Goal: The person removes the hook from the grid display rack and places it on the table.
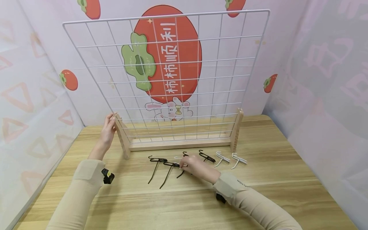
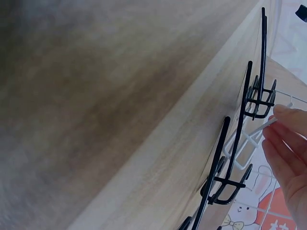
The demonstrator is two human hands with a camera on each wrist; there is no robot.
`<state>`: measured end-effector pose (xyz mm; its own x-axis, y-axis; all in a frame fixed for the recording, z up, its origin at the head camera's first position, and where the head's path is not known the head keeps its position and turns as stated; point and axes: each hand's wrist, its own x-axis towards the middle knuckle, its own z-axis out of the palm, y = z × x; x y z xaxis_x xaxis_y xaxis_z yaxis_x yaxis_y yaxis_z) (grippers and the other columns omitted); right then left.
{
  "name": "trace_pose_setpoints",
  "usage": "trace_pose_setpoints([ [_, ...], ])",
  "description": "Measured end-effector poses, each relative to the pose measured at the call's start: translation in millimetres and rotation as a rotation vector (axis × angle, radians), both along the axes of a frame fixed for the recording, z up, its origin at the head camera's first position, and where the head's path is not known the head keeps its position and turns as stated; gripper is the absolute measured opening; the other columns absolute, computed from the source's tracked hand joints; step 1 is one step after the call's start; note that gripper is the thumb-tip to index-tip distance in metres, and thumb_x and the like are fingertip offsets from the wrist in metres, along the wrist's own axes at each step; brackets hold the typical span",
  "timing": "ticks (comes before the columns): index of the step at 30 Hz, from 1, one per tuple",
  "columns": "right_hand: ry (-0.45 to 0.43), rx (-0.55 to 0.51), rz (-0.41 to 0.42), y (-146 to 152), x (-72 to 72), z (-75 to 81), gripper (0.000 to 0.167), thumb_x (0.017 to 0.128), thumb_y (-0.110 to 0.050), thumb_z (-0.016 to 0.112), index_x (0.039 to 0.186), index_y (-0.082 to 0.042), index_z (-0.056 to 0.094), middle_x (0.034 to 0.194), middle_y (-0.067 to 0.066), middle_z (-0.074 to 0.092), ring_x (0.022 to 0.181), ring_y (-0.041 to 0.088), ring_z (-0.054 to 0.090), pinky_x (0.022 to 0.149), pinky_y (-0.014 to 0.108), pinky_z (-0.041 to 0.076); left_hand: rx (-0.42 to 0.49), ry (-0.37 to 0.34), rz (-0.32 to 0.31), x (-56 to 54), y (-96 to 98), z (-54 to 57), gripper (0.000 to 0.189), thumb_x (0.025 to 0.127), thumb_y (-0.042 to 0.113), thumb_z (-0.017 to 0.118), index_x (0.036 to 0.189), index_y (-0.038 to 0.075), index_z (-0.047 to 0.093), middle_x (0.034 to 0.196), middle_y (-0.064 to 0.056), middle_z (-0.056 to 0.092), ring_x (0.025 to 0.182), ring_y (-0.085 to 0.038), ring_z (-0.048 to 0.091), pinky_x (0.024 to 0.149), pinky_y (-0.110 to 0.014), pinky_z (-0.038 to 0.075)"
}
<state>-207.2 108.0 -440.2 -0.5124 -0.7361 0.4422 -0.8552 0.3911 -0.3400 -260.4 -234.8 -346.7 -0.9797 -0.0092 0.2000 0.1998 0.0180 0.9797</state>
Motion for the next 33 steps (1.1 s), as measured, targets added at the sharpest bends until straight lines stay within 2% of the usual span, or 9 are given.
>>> trace_pose_setpoints([
  [3,-0.001,0.015,0.007,-0.9,0.4,0.5,0.011,0.072,0.001,0.069,0.081,-0.002,0.065,0.08,0.005,0.065,0.073,0.013,0.062,0.067,0.015,0.048,-0.003,0.002,-0.006,-0.7,-0.6,-0.4,0.029,0.098,0.022,0.026,0.126,0.015,0.027,0.134,-0.016,0.02,0.126,-0.026,0.016,0.106,-0.042,0.006],
  [6,0.015,0.021,0.009,-2.0,0.1,0.0,0.011,0.071,0.001,0.069,0.08,-0.003,0.065,0.079,0.004,0.065,0.072,0.012,0.061,0.066,0.015,0.048,-0.004,0.006,0.001,-7.4,-4.1,-7.3,0.03,0.098,0.025,0.027,0.126,0.016,0.027,0.132,-0.012,0.023,0.126,-0.024,0.017,0.106,-0.042,0.007],
  [10,0.056,-0.003,0.018,-3.3,-1.1,-3.0,0.012,0.069,0.001,0.071,0.077,-0.004,0.064,0.078,0.003,0.063,0.071,0.012,0.06,0.066,0.015,0.047,-0.014,0.025,0.002,-15.2,-8.8,-16.7,0.038,0.098,0.028,0.027,0.132,0.012,0.023,0.134,-0.01,0.022,0.126,-0.023,0.018,0.106,-0.043,0.007],
  [13,0.071,-0.017,0.028,-3.5,-1.2,-4.1,0.012,0.068,0.001,0.071,0.076,-0.004,0.064,0.077,0.002,0.063,0.071,0.012,0.059,0.065,0.015,0.048,-0.019,0.027,0.004,-15.2,-8.6,-16.8,0.042,0.098,0.029,0.027,0.134,0.009,0.02,0.135,-0.011,0.021,0.126,-0.023,0.018,0.106,-0.043,0.007],
  [19,0.06,-0.046,0.046,-1.8,0.6,1.3,0.011,0.069,0.003,0.069,0.076,-0.003,0.062,0.076,0.004,0.063,0.07,0.014,0.06,0.065,0.018,0.049,-0.009,0.017,0.008,-16.7,-10.2,-16.7,0.033,0.098,0.024,0.026,0.129,0.013,0.025,0.133,-0.013,0.022,0.125,-0.024,0.018,0.106,-0.042,0.007],
  [26,0.056,-0.108,0.062,1.2,1.6,11.9,0.015,0.068,0.006,0.07,0.078,-0.001,0.061,0.075,0.006,0.063,0.068,0.017,0.061,0.062,0.022,0.05,-0.008,0.002,0.034,-15.5,-10.7,-16.7,0.033,0.098,0.024,0.026,0.129,0.013,0.025,0.126,-0.005,0.028,0.125,-0.024,0.019,0.106,-0.043,0.007],
  [33,0.062,-0.174,0.06,7.3,3.0,18.6,0.019,0.065,0.009,0.071,0.079,-0.001,0.062,0.076,0.009,0.064,0.068,0.018,0.061,0.06,0.025,0.051,-0.064,0.001,0.07,-7.5,-11.1,-18.0,0.05,0.097,0.031,0.029,0.139,0.008,0.016,0.141,-0.017,0.022,0.129,-0.027,0.02,0.106,-0.043,0.013],
])
